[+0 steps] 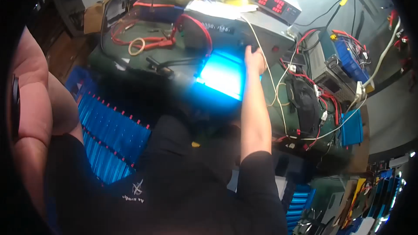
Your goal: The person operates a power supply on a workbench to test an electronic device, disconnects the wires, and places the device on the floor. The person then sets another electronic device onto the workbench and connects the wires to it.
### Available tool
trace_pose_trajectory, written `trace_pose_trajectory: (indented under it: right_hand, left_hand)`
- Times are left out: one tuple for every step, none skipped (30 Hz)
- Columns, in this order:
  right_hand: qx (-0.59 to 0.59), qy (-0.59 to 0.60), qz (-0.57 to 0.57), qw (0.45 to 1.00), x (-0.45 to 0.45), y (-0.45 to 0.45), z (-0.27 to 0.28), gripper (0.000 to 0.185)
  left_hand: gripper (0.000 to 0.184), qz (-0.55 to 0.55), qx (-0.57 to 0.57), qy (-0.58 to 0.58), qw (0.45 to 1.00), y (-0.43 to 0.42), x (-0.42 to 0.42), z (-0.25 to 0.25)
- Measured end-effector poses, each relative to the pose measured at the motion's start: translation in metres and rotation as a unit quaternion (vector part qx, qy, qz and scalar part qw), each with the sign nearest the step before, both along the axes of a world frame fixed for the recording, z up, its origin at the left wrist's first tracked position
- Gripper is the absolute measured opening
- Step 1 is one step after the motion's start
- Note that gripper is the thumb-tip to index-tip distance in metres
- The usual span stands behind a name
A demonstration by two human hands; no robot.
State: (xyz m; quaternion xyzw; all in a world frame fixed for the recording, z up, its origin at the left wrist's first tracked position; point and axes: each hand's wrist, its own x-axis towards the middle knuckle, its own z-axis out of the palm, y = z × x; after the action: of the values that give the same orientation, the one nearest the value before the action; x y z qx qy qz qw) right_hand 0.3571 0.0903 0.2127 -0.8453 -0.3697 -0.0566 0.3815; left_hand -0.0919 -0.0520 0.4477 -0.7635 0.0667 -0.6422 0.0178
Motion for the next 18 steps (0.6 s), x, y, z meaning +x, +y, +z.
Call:
trace_pose_trajectory:
  right_hand:
    - [-0.025,-0.010,-0.013,1.000,-0.002,-0.002,0.001,0.058]
    - [-0.073,-0.039,-0.017,0.996,-0.014,-0.016,0.019,0.059]
    - [-0.052,-0.046,-0.028,0.997,-0.011,-0.017,0.015,0.059]
    - [-0.026,-0.052,-0.033,0.998,-0.011,-0.013,0.013,0.060]
    - [-0.044,-0.049,-0.042,0.997,-0.010,-0.011,0.012,0.059]
    - [-0.040,-0.032,-0.021,0.998,-0.005,-0.007,0.008,0.057]
    - [-0.037,-0.024,-0.005,0.999,0.000,-0.002,0.007,0.056]
    - [-0.036,-0.009,0.003,0.999,-0.005,-0.004,0.007,0.054]
    - [-0.044,0.003,0.001,0.999,-0.007,-0.008,0.008,0.052]
    - [-0.035,0.009,-0.006,0.999,-0.007,-0.005,0.009,0.052]
    - [-0.041,-0.013,-0.015,0.999,-0.007,-0.008,0.006,0.052]
    - [-0.045,-0.035,-0.022,0.998,-0.007,-0.009,0.007,0.053]
    - [-0.050,-0.026,-0.026,0.998,-0.008,-0.009,0.009,0.056]
    - [-0.042,-0.018,-0.029,0.999,-0.010,-0.011,0.011,0.056]
    - [-0.056,0.001,-0.017,0.998,-0.013,-0.016,0.019,0.060]
    - [-0.069,0.019,-0.004,0.997,-0.016,-0.019,0.025,0.064]
    - [-0.064,0.015,-0.005,0.998,-0.016,-0.020,0.026,0.064]
    - [-0.065,0.031,0.006,0.997,-0.016,-0.021,0.027,0.064]
  left_hand:
    - [0.065,-0.002,-0.010,-0.007,1.000,-0.006,0.003,-0.003]
    - [0.066,-0.016,-0.017,-0.013,1.000,-0.008,0.008,-0.005]
    - [0.066,-0.022,-0.017,-0.029,0.999,-0.008,0.013,-0.008]
    - [0.066,-0.022,-0.011,-0.043,0.999,-0.006,0.015,-0.008]
    - [0.066,-0.020,-0.002,-0.054,0.998,-0.004,0.014,-0.006]
    - [0.067,-0.014,0.010,-0.060,0.998,-0.002,0.009,-0.002]
    - [0.067,-0.004,0.018,-0.064,0.998,-0.003,0.004,0.000]
    - [0.067,-0.002,0.026,-0.063,0.998,-0.003,0.000,0.004]
    - [0.067,-0.008,0.040,-0.062,0.997,0.000,0.001,0.010]
    - [0.068,-0.017,0.054,-0.065,0.996,0.003,0.009,0.022]
    - [0.068,-0.027,0.063,-0.069,0.995,0.003,0.018,0.032]
    - [0.068,-0.036,0.075,-0.073,0.994,0.007,0.022,0.021]
    - [0.069,-0.042,0.088,-0.075,0.992,0.004,0.021,0.036]
    - [0.054,-0.023,0.104,-0.023,0.994,0.012,0.025,-0.002]
    - [0.026,-0.043,0.018,-0.029,0.999,0.012,0.027,-0.046]
    - [0.025,-0.012,0.008,0.086,0.996,0.005,0.030,-0.075]
    - [0.024,-0.001,-0.042,0.158,0.987,0.004,0.039,-0.119]
    - [0.024,-0.021,-0.098,0.194,0.976,0.002,0.052,-0.163]
